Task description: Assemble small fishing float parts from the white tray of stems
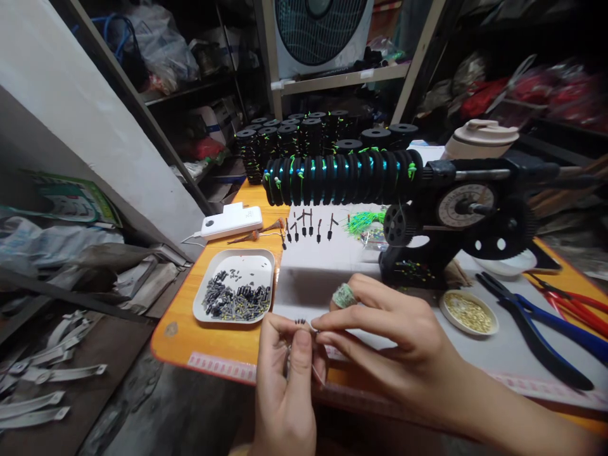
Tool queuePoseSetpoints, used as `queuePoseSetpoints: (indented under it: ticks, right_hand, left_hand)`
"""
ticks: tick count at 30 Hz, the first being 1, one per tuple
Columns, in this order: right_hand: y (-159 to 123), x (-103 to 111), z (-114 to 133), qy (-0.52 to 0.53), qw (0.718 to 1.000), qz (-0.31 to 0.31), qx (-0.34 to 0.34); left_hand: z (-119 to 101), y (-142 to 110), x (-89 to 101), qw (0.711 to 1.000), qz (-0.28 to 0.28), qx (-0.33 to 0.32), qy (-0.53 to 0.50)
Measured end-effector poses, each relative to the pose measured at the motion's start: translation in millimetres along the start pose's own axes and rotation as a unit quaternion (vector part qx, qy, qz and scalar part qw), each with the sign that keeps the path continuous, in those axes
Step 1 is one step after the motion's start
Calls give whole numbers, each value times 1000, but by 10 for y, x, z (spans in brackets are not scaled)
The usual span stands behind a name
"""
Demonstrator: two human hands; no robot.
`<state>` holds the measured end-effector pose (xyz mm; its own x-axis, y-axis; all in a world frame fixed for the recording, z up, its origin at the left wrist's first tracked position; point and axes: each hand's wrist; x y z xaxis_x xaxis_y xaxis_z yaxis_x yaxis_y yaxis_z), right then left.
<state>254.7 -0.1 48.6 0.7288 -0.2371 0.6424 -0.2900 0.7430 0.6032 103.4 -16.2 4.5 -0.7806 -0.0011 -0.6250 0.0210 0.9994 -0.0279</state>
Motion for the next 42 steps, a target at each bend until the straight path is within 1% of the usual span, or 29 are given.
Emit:
queuePoseSetpoints:
  ticks: [2,4,6,9,13,17,18,19,21,22,24,26,28,29,30,32,36,40,42]
  right_hand:
    - [3,-2,6,9,1000,4,-10]
    - [10,-8,7,6,1000,14,-4]
    - [18,-12,5,-12,1000,19,16]
    - [25,-10,-4,-49,998,8,50]
    - [23,21,-30,-73,995,5,71]
    - [47,99,-56,-103,993,-40,50]
    - [55,116,-58,-96,994,-44,41]
    - [60,129,-57,-84,995,-43,34]
    - [62,140,-52,-49,998,-30,27]
    - [57,140,-49,-32,999,-18,24]
    - [44,134,-45,-12,1000,6,13]
    - [34,126,-44,-5,1000,19,7]
    - [33,120,-44,-2,1000,13,3]
    - [35,116,-43,0,1000,3,-1]
    - [37,110,-41,3,1000,-7,-7]
    - [42,96,-37,8,1000,-20,-21]
    - [41,57,-23,22,999,-14,-28]
    - [31,27,3,20,999,-25,-27]
    - [24,26,17,19,999,-32,-32]
  left_hand:
    - [7,-18,-41,1000,-7,-9,-3]
    - [5,-16,-64,999,-9,-35,-21]
    - [-8,6,-63,996,7,-76,-42]
    - [-49,56,-34,988,34,-141,-59]
    - [-135,115,14,985,49,-167,-20]
    - [-222,152,77,977,-1,-211,-25]
    - [-230,152,95,978,0,-206,-17]
    - [-230,146,110,982,14,-189,1]
    - [-207,121,121,988,42,-142,32]
    - [-189,105,115,991,48,-118,35]
    - [-150,71,80,995,54,-80,13]
    - [-117,43,32,996,79,-37,-23]
    - [-90,22,-10,993,107,3,-58]
    - [-77,13,-26,991,110,16,-71]
    - [-66,6,-38,991,105,23,-77]
    - [-47,-7,-55,995,77,23,-66]
    - [-27,-34,-81,999,33,18,-24]
    - [-8,-82,-127,999,-4,-3,36]
    - [10,-99,-155,999,-23,-13,31]
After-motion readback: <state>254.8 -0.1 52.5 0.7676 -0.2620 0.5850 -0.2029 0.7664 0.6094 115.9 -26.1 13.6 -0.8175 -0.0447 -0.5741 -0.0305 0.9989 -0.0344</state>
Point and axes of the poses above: each hand's wrist, its own y-axis towards the middle knuckle, its own x-axis out of the back of the hand, z = x × y, and after that the axes turned 12 degrees about -y, right-handed
